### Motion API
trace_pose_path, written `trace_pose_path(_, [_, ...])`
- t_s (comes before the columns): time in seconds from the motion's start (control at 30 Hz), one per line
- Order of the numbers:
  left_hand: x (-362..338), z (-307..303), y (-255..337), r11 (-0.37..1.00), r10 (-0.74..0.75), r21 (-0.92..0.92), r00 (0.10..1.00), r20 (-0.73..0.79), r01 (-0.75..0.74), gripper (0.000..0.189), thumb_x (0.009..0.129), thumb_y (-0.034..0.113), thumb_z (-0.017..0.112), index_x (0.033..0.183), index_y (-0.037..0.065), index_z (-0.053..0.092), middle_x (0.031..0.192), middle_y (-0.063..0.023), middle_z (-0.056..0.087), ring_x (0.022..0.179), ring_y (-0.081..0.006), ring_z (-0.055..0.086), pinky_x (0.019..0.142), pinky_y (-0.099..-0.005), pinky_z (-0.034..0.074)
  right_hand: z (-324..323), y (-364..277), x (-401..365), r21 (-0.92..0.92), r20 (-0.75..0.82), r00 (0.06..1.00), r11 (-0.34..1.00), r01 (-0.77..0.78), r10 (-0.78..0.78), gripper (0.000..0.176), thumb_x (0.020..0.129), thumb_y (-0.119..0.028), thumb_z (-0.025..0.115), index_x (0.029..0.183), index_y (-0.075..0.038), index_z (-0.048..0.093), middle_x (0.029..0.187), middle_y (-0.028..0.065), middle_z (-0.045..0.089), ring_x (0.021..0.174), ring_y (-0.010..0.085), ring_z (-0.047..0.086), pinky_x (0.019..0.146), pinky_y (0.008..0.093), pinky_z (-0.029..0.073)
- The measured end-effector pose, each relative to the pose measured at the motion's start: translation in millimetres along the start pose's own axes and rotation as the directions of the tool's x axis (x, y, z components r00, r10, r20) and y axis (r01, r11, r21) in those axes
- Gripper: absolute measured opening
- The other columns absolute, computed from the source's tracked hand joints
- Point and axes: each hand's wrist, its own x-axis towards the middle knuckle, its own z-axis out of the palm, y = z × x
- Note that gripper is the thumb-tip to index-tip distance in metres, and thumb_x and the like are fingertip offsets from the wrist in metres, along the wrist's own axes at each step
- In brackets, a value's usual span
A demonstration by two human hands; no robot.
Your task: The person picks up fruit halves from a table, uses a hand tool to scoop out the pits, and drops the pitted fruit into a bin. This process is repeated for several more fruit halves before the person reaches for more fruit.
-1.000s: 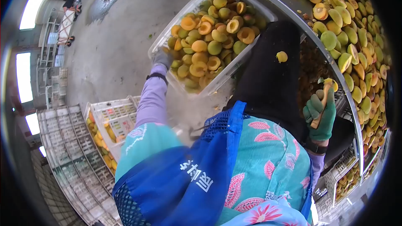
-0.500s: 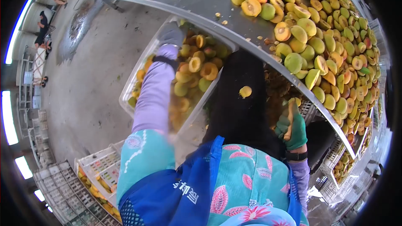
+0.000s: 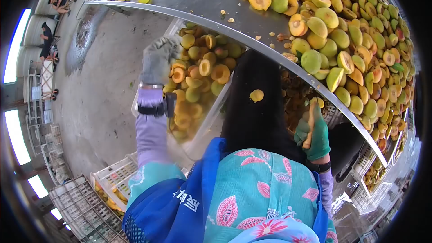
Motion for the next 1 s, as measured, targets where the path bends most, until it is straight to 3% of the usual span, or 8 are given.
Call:
trace_pose_path(0.1, [-42.6,52.3,28.6,0.946,-0.086,-0.22,0.84,0.536,0.237,0.019,0.086,0.014,0.057,0.095,0.001,0.068,0.083,-0.0053,0.068,0.067,-0.0122,0.06,0.061,-0.0248,0.048,-18.4,4.7,-1.4,0.024,0.002,0.999,0.999,0.047,-0.047,0.037,0.091,-0.055,0.055,0.091,-0.018,0.053,0.058,-0.0052,0.042,0.041,0.0082,0.037,0.036,0.0223,0.03])
trace_pose_path(0.23, [7.7,44.3,5.6,0.677,-0.142,0.62,0.756,0.64,-0.398,0.022,0.082,0.021,0.062,0.095,0.006,0.071,0.087,-0.0083,0.07,0.079,-0.0192,0.066,0.075,-0.0312,0.052,-33.2,-1.4,-22.9,0.057,0.053,0.995,0.995,0.079,-0.082,0.031,0.095,-0.053,0.046,0.091,-0.023,0.047,0.054,-0.0065,0.033,0.039,0.0092,0.034,0.036,0.0249,0.031])
trace_pose_path(0.27, [39.5,35.3,-25.3,0.253,0.018,0.889,0.92,0.391,-0.383,0.028,0.08,0.028,0.065,0.097,0.006,0.071,0.089,-0.0129,0.07,0.083,-0.0271,0.067,0.077,-0.0355,0.052,-33.1,-1.1,-27.1,0.048,0.008,0.994,0.993,0.108,-0.108,0.036,0.095,-0.054,0.048,0.083,-0.021,0.045,0.053,-0.0071,0.032,0.039,0.0088,0.033,0.037,0.0247,0.03])
trace_pose_path(0.43, [177.6,8.6,-114.9,0.422,0.158,0.877,0.934,-0.32,0.229,0.039,0.078,0.037,0.062,0.104,0.008,0.07,0.119,-0.0194,0.062,0.112,-0.0316,0.059,0.09,-0.0418,0.049,-45.7,-0.9,-12.4,0.062,-0.089,0.996,0.998,0.033,-0.028,0.04,0.094,-0.054,0.051,0.078,-0.018,0.045,0.051,-0.0078,0.028,0.038,0.0077,0.03,0.036,0.0248,0.027])
trace_pose_path(0.73, [233.5,-11.8,-133.1,0.682,0.079,0.717,0.959,-0.27,0.146,0.023,0.089,0.019,0.053,0.102,0.005,0.066,0.092,-0.0086,0.061,0.08,-0.0183,0.056,0.068,-0.0309,0.045,-3.7,-2.5,6.1,-0.017,-0.192,0.981,1.0,0.014,-0.017,0.039,0.093,-0.054,0.052,0.081,-0.017,0.049,0.051,-0.0072,0.03,0.038,0.0081,0.032,0.035,0.0248,0.028])
trace_pose_path(0.87, [167.6,-36.6,-87.6,0.965,-0.244,-0.157,0.943,-0.225,0.212,0.019,0.093,0.009,0.048,0.096,0.004,0.067,0.073,0.0,0.061,0.059,-0.0092,0.054,0.052,-0.0226,0.043,-8.1,-7.8,5.1,-0.037,-0.144,0.99,0.999,-0.015,0.009,0.038,0.093,-0.054,0.052,0.081,-0.017,0.049,0.051,-0.0077,0.029,0.038,0.0076,0.031,0.036,0.0243,0.026])
trace_pose_path(0.93, [133.7,-54.6,-96.0,0.755,0.346,0.571,0.935,0.07,-0.322,0.016,0.092,0.007,0.05,0.094,0.003,0.065,0.074,0.0003,0.062,0.059,-0.0093,0.054,0.051,-0.022,0.043,-5.1,-6.3,7.2,0.005,-0.134,0.991,1.0,0.003,-0.002,0.038,0.093,-0.054,0.052,0.081,-0.018,0.048,0.051,-0.008,0.029,0.038,0.0072,0.03,0.036,0.0242,0.025])
trace_pose_path(1.0, [102.4,-77.1,-120.1,0.5,0.368,0.739,0.883,0.291,-0.452,0.013,0.09,0.005,0.052,0.094,0.003,0.065,0.076,-0.0013,0.062,0.061,-0.0103,0.055,0.051,-0.0221,0.043,-14.3,-1.3,3.5,0.058,-0.052,0.998,0.998,-0.018,0.021,0.039,0.093,-0.054,0.052,0.082,-0.018,0.048,0.052,-0.0076,0.031,0.038,0.0073,0.032,0.037,0.0237,0.027])
